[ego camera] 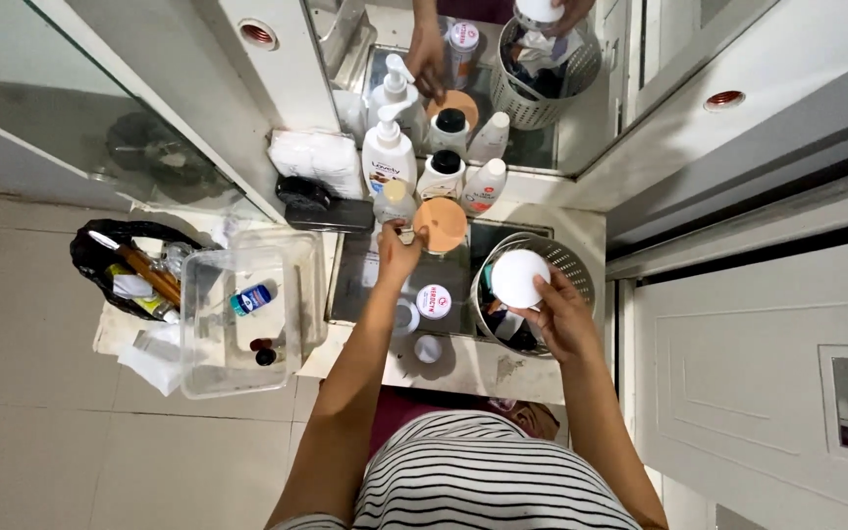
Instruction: The person removes various toiletries from a plastic bin and a basket, wipes them with a tissue, and places them on a bathroom counter. The person handles bottles, jars, and a small black case, arranging them on the counter surface.
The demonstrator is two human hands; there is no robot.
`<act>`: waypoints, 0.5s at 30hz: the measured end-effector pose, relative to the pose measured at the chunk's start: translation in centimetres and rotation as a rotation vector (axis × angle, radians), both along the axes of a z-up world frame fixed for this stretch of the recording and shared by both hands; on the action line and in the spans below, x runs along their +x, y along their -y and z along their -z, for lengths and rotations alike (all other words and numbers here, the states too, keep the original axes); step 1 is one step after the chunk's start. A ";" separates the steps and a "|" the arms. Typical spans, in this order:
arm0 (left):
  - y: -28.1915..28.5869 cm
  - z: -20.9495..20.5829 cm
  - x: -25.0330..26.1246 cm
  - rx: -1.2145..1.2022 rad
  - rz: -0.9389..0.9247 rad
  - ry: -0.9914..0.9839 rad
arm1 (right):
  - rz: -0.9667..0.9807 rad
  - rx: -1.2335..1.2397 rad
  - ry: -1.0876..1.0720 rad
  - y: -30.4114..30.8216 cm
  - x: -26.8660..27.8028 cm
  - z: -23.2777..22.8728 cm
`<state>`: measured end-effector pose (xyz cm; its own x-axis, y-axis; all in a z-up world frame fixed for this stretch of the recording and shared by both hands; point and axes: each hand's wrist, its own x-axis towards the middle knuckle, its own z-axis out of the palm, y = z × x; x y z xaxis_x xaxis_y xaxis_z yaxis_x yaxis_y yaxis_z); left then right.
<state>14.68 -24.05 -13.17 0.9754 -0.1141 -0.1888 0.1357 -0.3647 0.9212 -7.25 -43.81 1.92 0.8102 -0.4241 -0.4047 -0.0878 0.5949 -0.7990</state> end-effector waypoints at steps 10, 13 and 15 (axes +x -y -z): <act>-4.5 -17.8 -11.5 -0.532 0.382 -0.592 | -0.140 -0.162 -0.120 -6.2 2.2 -3.8; -6.6 -15.6 -12.2 -0.571 0.310 -0.556 | -0.254 -0.531 -0.109 -5.9 1.5 -3.7; -8.2 -14.3 -12.4 -0.589 0.251 -0.528 | -0.301 -0.845 -0.071 -4.1 1.0 -2.2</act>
